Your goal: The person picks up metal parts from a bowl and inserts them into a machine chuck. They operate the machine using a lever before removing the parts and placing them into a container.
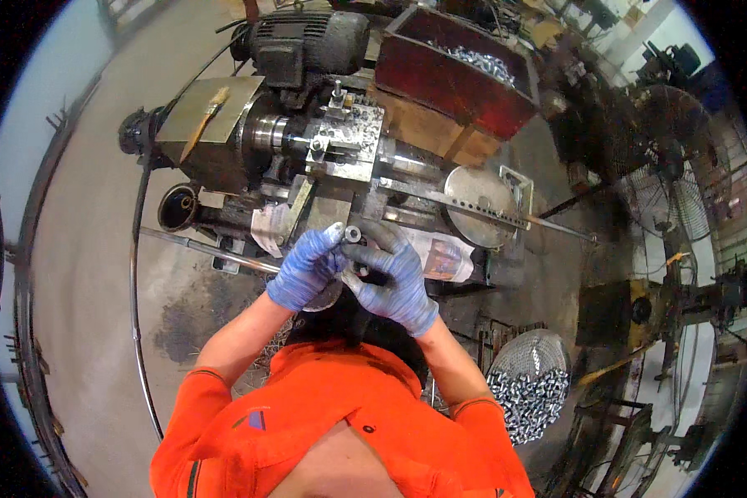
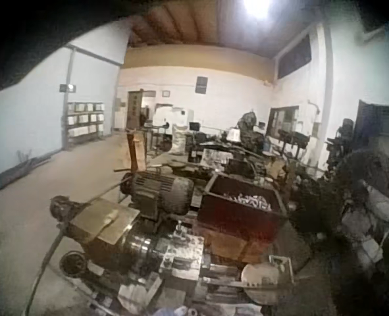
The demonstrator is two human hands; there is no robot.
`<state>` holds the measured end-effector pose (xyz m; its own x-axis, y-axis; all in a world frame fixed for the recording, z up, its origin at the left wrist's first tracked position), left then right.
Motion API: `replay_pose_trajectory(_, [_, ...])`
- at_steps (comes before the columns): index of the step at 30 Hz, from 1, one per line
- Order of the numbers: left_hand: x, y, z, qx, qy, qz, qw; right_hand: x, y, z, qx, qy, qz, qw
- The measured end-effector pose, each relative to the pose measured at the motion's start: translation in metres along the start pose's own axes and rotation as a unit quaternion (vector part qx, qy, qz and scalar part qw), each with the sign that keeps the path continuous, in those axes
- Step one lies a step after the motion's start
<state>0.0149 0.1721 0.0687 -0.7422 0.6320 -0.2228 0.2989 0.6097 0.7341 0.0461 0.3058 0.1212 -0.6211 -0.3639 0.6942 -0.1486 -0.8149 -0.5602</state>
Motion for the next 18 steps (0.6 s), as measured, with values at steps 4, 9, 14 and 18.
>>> replay_pose_trajectory(4, [-0.008,0.004,-0.023,0.162,0.079,-0.102,0.978,0.015,0.000,0.005,-0.055,-0.028,0.040,0.997])
replay_pose_trajectory(9, [-0.007,-0.016,-0.031,0.296,0.115,-0.185,0.930,0.040,0.005,0.013,-0.086,-0.077,0.173,0.978])
replay_pose_trajectory(14, [-0.019,-0.013,-0.046,0.341,0.102,-0.211,0.910,0.052,0.012,0.011,-0.076,-0.124,0.222,0.964])
replay_pose_trajectory(18, [-0.020,-0.033,-0.053,0.427,0.064,-0.223,0.874,0.065,0.024,0.002,-0.059,-0.143,0.252,0.955])
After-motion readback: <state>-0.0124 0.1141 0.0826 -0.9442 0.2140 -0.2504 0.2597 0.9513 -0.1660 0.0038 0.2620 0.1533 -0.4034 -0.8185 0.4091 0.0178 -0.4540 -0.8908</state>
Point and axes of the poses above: each hand's wrist, its own x-axis towards the middle knuckle, its own y-axis out of the palm, z = x × y, the point moved 3 cm from there along x, towards the middle knuckle, and after that the axes turned 12 degrees about -y, right-handed, at the moved point
